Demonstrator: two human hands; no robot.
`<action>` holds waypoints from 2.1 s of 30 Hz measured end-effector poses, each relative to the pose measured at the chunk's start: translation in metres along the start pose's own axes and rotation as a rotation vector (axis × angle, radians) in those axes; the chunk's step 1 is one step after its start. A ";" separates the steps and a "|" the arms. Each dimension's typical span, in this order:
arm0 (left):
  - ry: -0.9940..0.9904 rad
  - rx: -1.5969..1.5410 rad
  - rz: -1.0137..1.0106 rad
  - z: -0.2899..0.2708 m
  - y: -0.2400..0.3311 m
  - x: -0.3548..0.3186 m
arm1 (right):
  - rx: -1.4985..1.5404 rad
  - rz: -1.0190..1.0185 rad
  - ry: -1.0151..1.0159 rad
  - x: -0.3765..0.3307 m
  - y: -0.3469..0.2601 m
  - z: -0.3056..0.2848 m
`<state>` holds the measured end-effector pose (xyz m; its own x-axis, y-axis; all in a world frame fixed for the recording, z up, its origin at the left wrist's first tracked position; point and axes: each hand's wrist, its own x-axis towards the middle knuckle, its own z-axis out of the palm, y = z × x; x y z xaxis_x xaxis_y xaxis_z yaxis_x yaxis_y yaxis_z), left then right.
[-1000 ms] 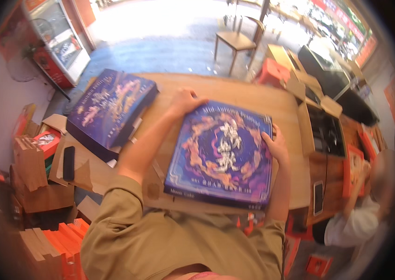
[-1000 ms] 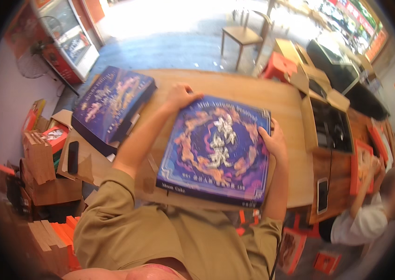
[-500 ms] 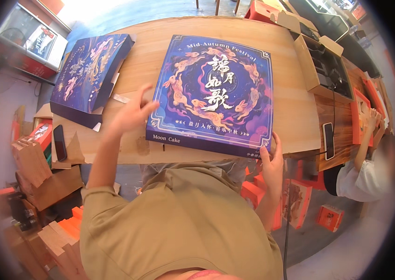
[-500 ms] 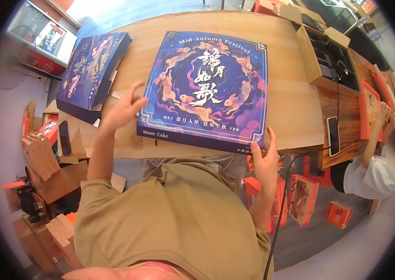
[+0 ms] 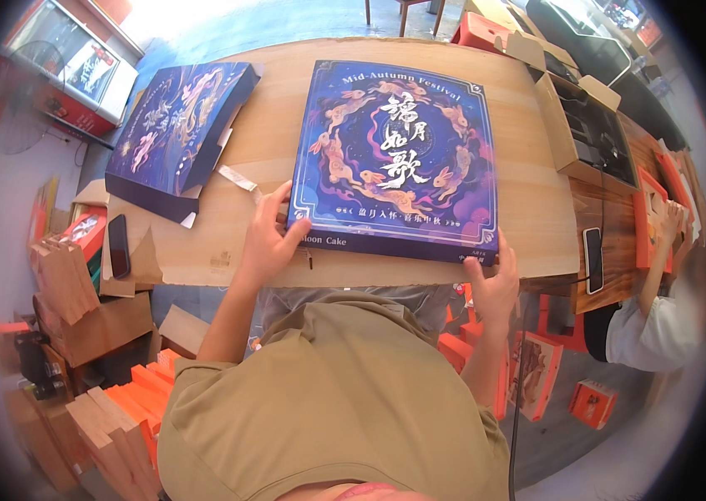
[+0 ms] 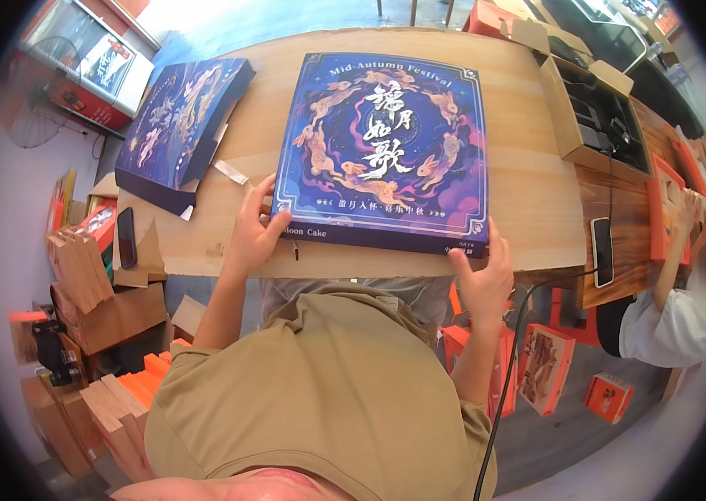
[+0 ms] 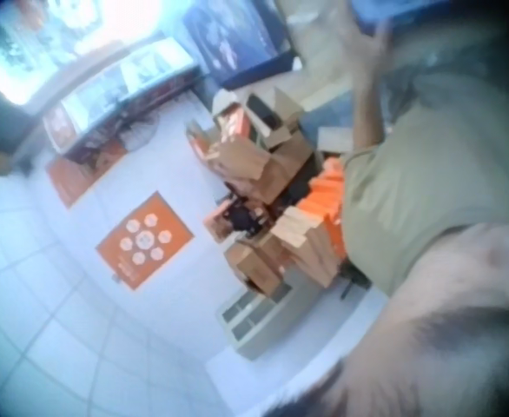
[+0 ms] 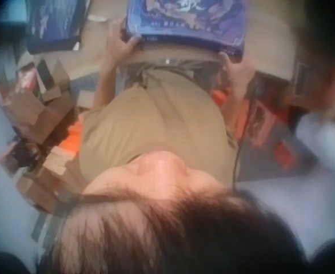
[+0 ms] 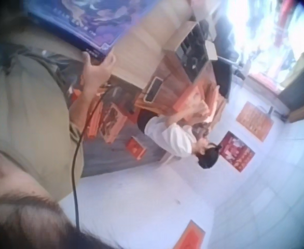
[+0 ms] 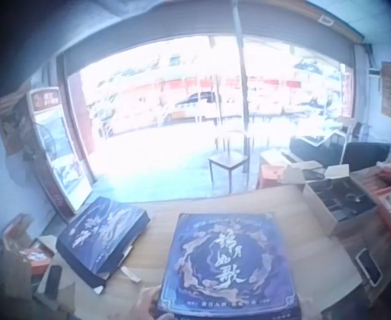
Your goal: The person assembles a decorative box by inserting a tray into a sleeve, placing a lid on top, and securing it with a ribbon. The person handles the box components and ribbon by hand on a wooden table.
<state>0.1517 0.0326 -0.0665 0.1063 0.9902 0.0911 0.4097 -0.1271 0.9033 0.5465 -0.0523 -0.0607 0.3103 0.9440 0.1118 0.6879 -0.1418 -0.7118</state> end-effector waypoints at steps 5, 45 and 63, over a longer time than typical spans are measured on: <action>-0.153 0.296 0.318 -0.009 -0.002 -0.013 | -0.078 -0.256 0.126 -0.002 0.004 0.005; 0.267 -0.155 0.919 -0.116 0.126 0.117 | 0.896 -0.636 0.133 0.154 -0.097 -0.064; 0.338 -0.373 0.998 -0.101 0.129 0.122 | 1.273 -0.465 -0.083 0.156 -0.151 -0.077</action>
<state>0.1259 0.1427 0.1039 -0.0392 0.4265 0.9037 -0.0259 -0.9045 0.4257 0.5417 0.0939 0.1173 0.1467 0.8503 0.5055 -0.3748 0.5207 -0.7671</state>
